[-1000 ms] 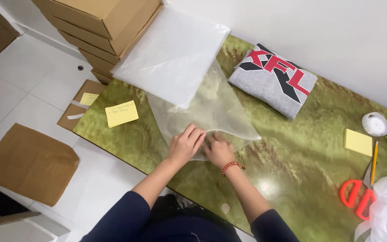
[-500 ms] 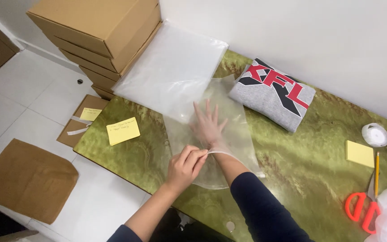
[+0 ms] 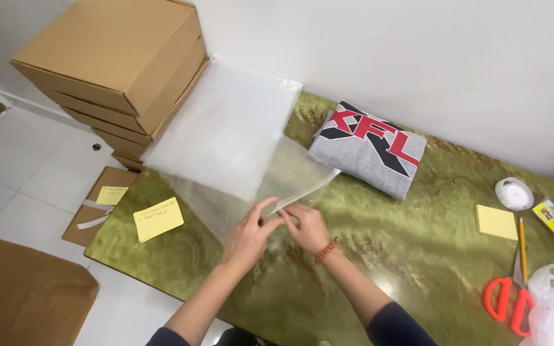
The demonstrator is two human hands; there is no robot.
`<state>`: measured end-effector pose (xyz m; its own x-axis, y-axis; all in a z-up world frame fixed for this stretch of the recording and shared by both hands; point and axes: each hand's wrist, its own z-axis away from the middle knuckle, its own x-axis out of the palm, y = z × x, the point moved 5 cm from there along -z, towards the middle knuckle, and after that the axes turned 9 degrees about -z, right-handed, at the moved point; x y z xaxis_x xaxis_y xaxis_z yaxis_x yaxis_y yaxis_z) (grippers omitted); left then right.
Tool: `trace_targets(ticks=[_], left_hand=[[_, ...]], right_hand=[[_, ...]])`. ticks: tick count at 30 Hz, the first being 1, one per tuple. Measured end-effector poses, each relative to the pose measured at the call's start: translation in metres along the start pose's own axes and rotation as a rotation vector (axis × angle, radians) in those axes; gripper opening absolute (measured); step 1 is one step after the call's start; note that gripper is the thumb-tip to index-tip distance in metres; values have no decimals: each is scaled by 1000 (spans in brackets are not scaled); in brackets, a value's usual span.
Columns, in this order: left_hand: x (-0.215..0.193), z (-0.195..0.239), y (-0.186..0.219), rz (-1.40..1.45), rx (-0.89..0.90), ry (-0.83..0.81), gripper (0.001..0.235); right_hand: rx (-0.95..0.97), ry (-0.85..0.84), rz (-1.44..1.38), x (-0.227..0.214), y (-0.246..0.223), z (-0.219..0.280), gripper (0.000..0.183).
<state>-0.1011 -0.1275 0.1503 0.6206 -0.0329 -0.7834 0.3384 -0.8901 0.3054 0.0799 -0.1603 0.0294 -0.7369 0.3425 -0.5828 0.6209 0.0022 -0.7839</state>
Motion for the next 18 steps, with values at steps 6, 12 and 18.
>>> trace_targets(ticks=[6,12,18], left_hand=[[45,11,-29,-71,-155,-396,60],[102,29,-52,-296,-122,-453,113],[94,9,-56,-190,-217,-220,108]], right_hand=[[213,416,215,-143,104,13,16],[371,275,301,-204,131,-71,49],[845,5,365,-200,129,-98,58]])
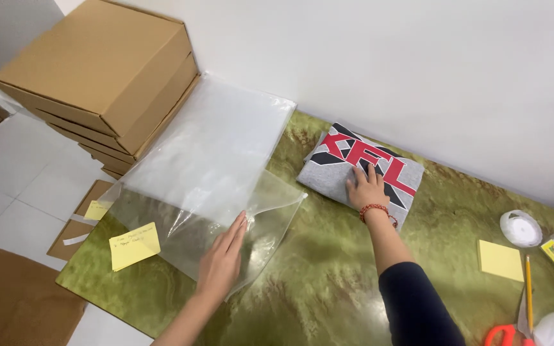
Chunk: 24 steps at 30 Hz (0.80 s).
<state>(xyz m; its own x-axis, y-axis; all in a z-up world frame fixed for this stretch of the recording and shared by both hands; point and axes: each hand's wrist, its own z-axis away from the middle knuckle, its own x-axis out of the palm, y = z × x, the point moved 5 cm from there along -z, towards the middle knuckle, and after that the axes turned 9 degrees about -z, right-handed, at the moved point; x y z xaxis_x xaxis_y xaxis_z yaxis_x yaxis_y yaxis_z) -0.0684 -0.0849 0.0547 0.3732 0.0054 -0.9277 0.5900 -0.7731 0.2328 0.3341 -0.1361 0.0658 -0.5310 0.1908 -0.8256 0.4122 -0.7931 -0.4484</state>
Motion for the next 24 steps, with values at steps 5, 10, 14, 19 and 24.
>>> trace_targets(ticks=[5,10,14,19,24], left_hand=[[-2,-12,8,-72,-11,-25,93],[-2,-6,17,7,16,30,92],[-4,-9,23,2,37,28,94],[11,-17,44,97,84,52,106],[-12,-32,78,80,345,220,79]], right_hand=[[23,53,168,3,21,13,50],[-7,107,141,11,50,39,57],[17,93,202,21,81,84,59],[2,185,215,41,122,155,58],[82,89,333,58,144,234,52]])
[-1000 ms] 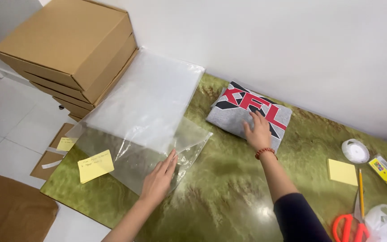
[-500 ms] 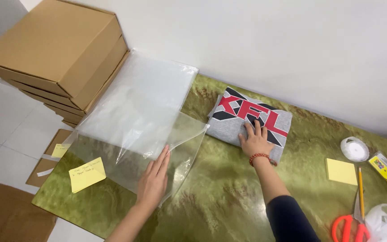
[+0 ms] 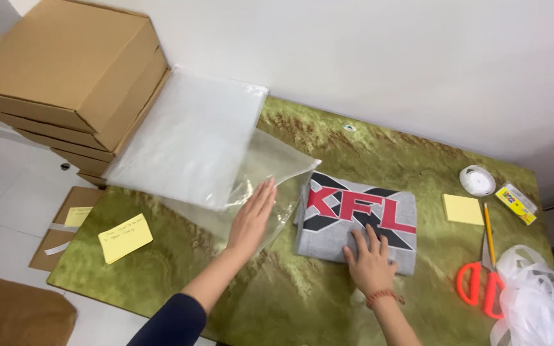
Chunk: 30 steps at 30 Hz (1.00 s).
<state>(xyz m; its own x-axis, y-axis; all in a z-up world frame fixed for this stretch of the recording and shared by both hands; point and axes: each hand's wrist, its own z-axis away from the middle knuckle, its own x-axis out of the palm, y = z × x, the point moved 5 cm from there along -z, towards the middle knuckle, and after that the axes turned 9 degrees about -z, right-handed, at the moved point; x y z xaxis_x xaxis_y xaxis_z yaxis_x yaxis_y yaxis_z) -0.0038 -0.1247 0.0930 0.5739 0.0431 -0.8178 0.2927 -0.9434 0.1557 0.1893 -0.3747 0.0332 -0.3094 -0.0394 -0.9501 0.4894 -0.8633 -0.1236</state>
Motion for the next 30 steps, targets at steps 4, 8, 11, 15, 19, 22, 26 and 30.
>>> trace_targets(ticks=[4,8,11,15,19,22,26,30], left_hand=[[33,12,4,44,-30,-231,94],[38,34,0,144,-155,-316,68],[43,51,-8,163,-225,-392,58],[54,64,-25,221,-416,-584,50],[78,76,-50,295,-478,-682,54],[77,78,-50,343,-415,-761,56],[60,62,-36,343,-403,-828,57],[36,32,-6,433,-309,-787,57]], right_hand=[[9,-48,62,23,20,43,54],[-149,-33,58,49,45,41,63],[-140,-163,-10,16,35,18,52],[-285,105,-124,-40,-16,-36,72],[-210,-212,-77,-41,-39,-78,103],[-189,-339,19,-47,-34,-93,112],[-142,-473,141,4,-19,-107,128],[-200,-563,-119,25,-21,-62,115]])
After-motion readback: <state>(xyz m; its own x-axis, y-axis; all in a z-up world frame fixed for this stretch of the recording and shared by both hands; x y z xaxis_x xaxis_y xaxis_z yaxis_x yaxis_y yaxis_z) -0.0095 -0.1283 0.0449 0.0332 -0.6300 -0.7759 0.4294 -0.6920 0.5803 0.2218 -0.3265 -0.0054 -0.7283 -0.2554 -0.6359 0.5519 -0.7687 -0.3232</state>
